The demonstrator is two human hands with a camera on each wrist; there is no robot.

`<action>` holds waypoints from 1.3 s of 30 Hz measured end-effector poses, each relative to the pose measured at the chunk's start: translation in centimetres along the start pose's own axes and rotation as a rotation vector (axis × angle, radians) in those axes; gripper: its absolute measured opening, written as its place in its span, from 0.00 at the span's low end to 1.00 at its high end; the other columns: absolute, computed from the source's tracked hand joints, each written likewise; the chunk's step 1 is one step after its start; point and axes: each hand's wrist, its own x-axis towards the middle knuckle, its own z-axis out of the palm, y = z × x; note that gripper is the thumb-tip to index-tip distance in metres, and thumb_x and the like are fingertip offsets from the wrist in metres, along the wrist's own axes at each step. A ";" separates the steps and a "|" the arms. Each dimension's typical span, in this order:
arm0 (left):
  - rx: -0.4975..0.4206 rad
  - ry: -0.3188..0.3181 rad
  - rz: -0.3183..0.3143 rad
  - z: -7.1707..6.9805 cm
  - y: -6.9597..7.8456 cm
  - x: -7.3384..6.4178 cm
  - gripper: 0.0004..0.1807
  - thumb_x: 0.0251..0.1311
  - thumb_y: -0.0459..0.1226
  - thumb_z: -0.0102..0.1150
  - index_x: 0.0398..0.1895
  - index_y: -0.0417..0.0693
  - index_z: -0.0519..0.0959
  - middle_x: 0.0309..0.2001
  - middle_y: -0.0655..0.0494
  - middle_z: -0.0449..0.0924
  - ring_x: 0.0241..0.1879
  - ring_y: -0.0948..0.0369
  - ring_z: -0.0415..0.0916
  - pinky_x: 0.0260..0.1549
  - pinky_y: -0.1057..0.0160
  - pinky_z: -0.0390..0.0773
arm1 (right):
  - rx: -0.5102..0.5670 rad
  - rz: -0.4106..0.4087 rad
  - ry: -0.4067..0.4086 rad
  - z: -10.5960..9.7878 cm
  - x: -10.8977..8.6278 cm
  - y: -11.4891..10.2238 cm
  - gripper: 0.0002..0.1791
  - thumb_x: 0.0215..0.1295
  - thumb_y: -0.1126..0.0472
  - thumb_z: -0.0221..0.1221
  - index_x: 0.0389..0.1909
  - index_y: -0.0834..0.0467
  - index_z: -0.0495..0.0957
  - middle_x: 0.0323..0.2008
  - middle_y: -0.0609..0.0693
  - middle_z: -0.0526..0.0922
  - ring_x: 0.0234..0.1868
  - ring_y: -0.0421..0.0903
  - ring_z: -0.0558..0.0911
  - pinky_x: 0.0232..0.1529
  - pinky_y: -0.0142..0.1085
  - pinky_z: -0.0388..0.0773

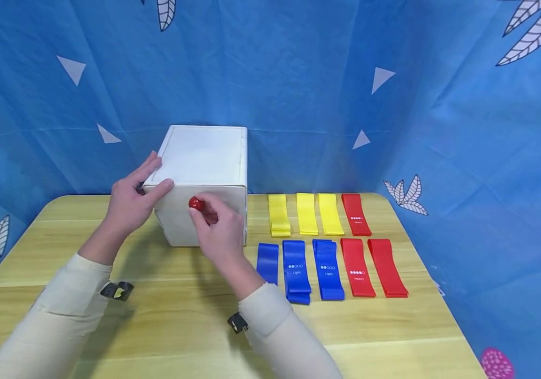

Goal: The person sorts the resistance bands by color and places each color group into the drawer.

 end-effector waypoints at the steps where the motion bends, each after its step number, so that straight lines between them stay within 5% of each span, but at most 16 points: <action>1: 0.004 -0.012 0.000 -0.1 0.1 0.0 0.42 0.63 0.62 0.59 0.77 0.56 0.61 0.76 0.67 0.51 0.75 0.58 0.48 0.65 0.43 0.62 | 0.005 0.004 0.000 -0.1 -0.1 0.0 0.13 0.67 0.61 0.65 0.51 0.56 0.82 0.43 0.48 0.87 0.38 0.39 0.84 0.41 0.31 0.82; 20: 0.023 -0.227 -0.064 -2.2 1.2 0.6 0.42 0.67 0.61 0.53 0.78 0.55 0.54 0.77 0.64 0.47 0.75 0.55 0.47 0.68 0.45 0.58 | 0.047 0.014 -0.027 -1.2 -2.2 -0.5 0.14 0.66 0.59 0.67 0.52 0.54 0.83 0.44 0.45 0.87 0.40 0.38 0.84 0.41 0.34 0.83; 30: -0.141 -0.211 -0.172 -2.5 0.5 0.4 0.38 0.66 0.59 0.58 0.77 0.63 0.61 0.75 0.53 0.57 0.73 0.52 0.55 0.65 0.44 0.63 | 0.075 -0.017 -0.032 -1.5 -3.5 -1.0 0.15 0.66 0.60 0.67 0.52 0.54 0.84 0.44 0.45 0.87 0.40 0.39 0.84 0.40 0.36 0.84; 39: -0.205 -0.144 -0.174 -2.0 -0.1 0.0 0.35 0.67 0.57 0.57 0.76 0.62 0.65 0.74 0.52 0.60 0.68 0.48 0.61 0.61 0.41 0.68 | 0.080 -0.017 -0.043 -1.7 -4.5 -1.7 0.14 0.63 0.66 0.69 0.50 0.58 0.85 0.43 0.49 0.87 0.38 0.42 0.84 0.39 0.37 0.84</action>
